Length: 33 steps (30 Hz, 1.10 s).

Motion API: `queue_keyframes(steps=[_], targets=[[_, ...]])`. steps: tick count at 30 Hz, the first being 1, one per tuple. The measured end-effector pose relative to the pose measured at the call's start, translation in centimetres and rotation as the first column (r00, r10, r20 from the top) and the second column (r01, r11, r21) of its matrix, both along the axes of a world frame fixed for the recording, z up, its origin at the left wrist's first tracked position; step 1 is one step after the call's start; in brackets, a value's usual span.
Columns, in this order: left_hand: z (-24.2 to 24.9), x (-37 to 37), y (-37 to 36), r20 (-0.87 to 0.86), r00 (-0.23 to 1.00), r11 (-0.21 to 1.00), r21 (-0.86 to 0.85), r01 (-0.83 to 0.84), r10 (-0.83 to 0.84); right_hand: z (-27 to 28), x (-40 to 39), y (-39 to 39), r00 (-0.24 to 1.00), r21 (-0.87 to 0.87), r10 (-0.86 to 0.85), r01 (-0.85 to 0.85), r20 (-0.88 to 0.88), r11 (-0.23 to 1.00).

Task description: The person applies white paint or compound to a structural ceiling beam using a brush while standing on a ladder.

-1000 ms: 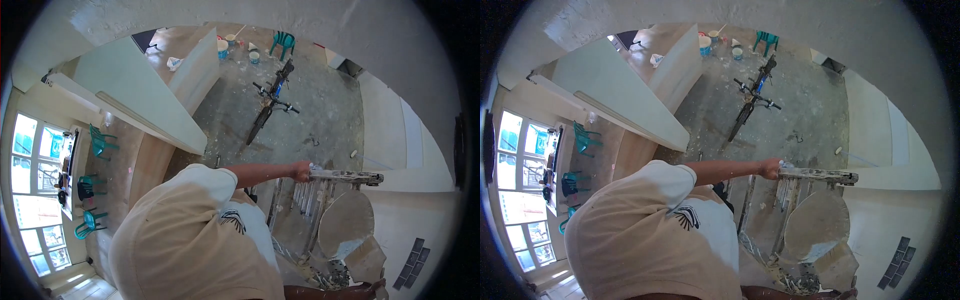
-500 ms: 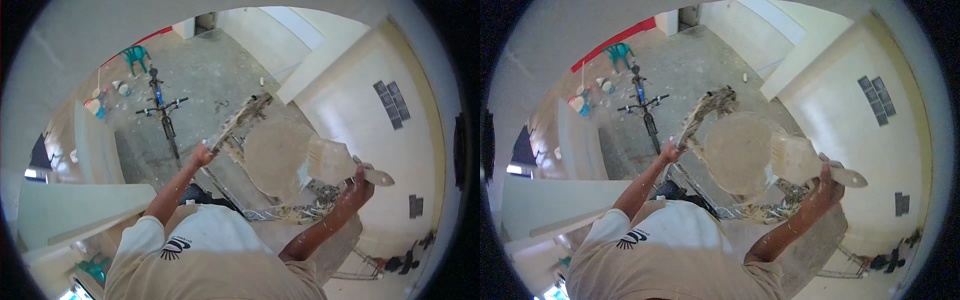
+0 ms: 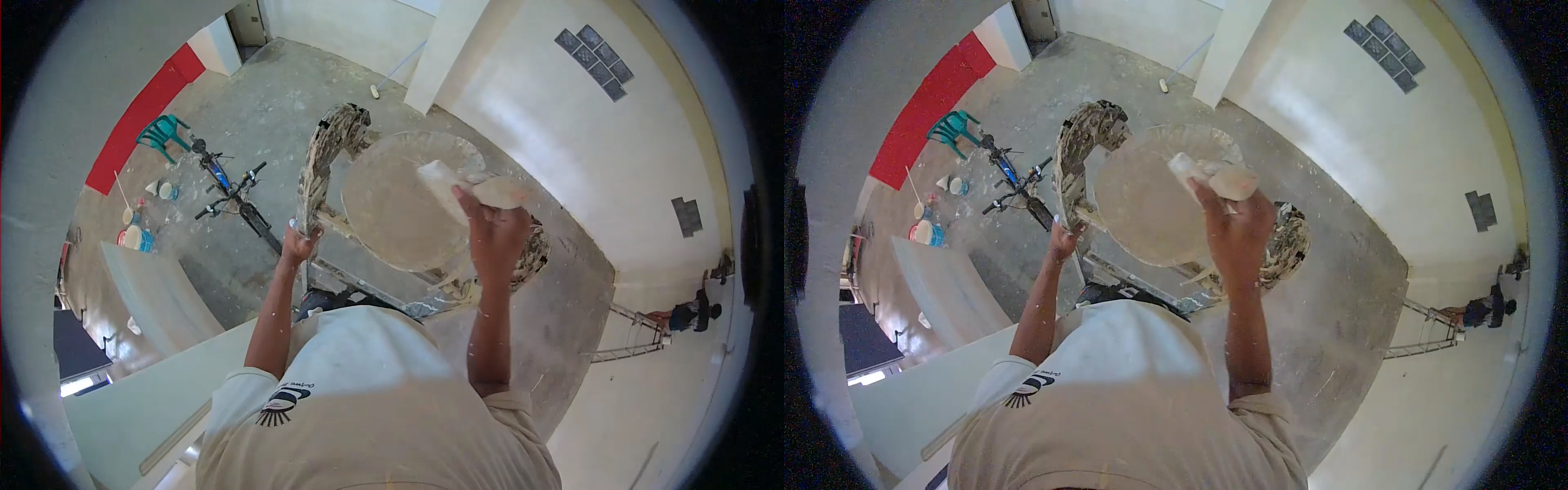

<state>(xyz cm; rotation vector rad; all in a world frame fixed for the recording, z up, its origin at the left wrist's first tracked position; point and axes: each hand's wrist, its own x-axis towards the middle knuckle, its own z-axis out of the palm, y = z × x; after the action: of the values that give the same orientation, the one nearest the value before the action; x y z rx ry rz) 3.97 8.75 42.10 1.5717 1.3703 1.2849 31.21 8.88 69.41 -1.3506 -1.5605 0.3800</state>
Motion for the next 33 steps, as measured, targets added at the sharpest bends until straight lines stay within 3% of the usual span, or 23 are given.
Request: queue_keyframes(steps=[4,5,8,9,11,13,15,18,19,20,21,22,23,24,25,26,27,28,29,30,31,32,33], targets=[[0.3,-0.3,-0.4,-0.115,0.993,0.995,-0.102,0.002,-0.014,-2.2,-1.6,-0.6,0.981,-0.07,0.192,-0.191,0.001,0.979],[-0.4,-0.4,-0.3,-0.1,0.995,0.994,-0.105,-0.02,0.01,-3.3,-1.6,-0.7,0.955,-0.004,0.284,-0.285,0.088,0.958],[-0.3,-0.1,-0.5,0.004,1.0,0.995,-0.102,0.007,-0.007,-6.1,-1.4,-1.6,0.902,-0.014,0.345,-0.354,0.262,0.935],[-0.6,-0.2,-0.6,0.059,0.998,0.984,-0.179,0.014,-0.004,-7.0,-1.3,-2.2,0.883,-0.102,0.321,-0.304,0.344,0.947],[-1.8,-0.4,-0.4,0.108,0.994,0.968,-0.25,0.028,-0.001,-6.9,-1.5,-2.9,0.856,-0.097,0.364,-0.354,0.368,0.93],[-2.6,-0.7,-0.3,0.018,1.0,0.972,-0.234,0.021,-0.018,-6.7,-1.9,-3.6,0.831,-0.088,0.402,-0.401,0.385,0.912],[-2.6,-0.7,-0.3,-0.006,1.0,0.976,-0.217,0.019,-0.021,-6.0,-1.8,-4.4,0.748,-0.235,0.475,-0.413,0.463,0.88],[-0.6,-0.7,-0.2,-0.143,0.988,0.984,-0.177,0.034,-0.06,-3.8,-1.9,-5.9,0.75,-0.358,0.53,-0.405,0.396,0.841],[-0.2,-0.8,-0.3,-0.091,0.991,0.966,-0.251,0.068,-0.094,-2.9,-1.8,-6.4,0.736,-0.422,0.532,-0.36,0.42,0.832],[-0.1,-0.9,-0.2,-0.037,0.992,0.941,-0.321,0.105,-0.123,-1.8,-1.4,-7.1,0.766,-0.363,0.465,-0.321,0.443,0.875],[-1.9,-0.7,-0.3,0.088,0.994,0.971,-0.223,0.082,-0.064,-1.2,-0.6,-7.9,0.794,-0.299,0.393,-0.277,0.464,0.913],[-2.4,-0.8,-0.3,0.082,0.994,0.972,-0.221,0.082,-0.066,-2.8,1.5,-9.3,0.864,-0.139,0.158,-0.103,0.478,0.985],[-2.6,-0.9,-0.1,-0.073,0.994,0.993,-0.088,0.075,-0.082,-2.7,1.9,-9.4,0.939,0.044,-0.158,0.152,0.305,0.987],[-2.7,-1.0,0.0,-0.228,0.971,0.995,0.048,0.089,-0.075,-1.5,2.6,-9.2,0.939,0.118,-0.235,0.212,0.249,0.97],[0.1,-0.9,-0.2,-0.314,0.941,0.991,-0.06,0.117,-0.13,0.0,3.4,-8.7,0.933,0.189,-0.308,0.274,0.185,0.943],[-0.8,-0.5,-0.2,-0.322,0.938,0.992,-0.054,0.118,-0.129,-0.4,4.8,-8.2,0.878,0.202,-0.414,0.372,0.24,0.906],[-2.3,-0.1,-0.3,-0.096,0.987,0.989,-0.078,0.122,-0.129,-0.9,6.3,-7.8,0.809,0.217,-0.51,0.464,0.292,0.859],[-3.1,-0.7,0.2,0.126,0.985,0.987,-0.092,0.132,-0.12,-1.9,7.4,-6.9,0.813,0.222,-0.516,0.469,0.27,0.855],[-2.6,-0.9,0.3,0.118,0.986,0.988,-0.081,0.13,-0.12,-2.9,8.6,-6.1,0.895,0.059,-0.444,0.442,0.045,0.895],[-2.1,-1.2,0.2,-0.032,0.985,0.984,-0.059,0.167,-0.17,-4.0,9.2,-5.3,0.906,-0.09,-0.375,0.364,-0.195,0.927],[-1.8,-1.4,0.1,-0.182,0.961,0.977,-0.047,0.206,-0.211,-5.2,9.2,-4.8,0.924,0.056,-0.269,0.294,-0.272,0.954],[-1.8,-1.5,0.0,-0.188,0.959,0.978,-0.042,0.205,-0.21,-5.8,9.4,-4.5,0.922,0.059,-0.268,0.295,-0.278,0.954],[-2.0,-1.6,0.1,-0.072,0.966,0.966,-0.099,0.239,-0.247,-6.4,9.9,-4.2,0.923,0.111,-0.185,0.234,-0.337,0.966]])
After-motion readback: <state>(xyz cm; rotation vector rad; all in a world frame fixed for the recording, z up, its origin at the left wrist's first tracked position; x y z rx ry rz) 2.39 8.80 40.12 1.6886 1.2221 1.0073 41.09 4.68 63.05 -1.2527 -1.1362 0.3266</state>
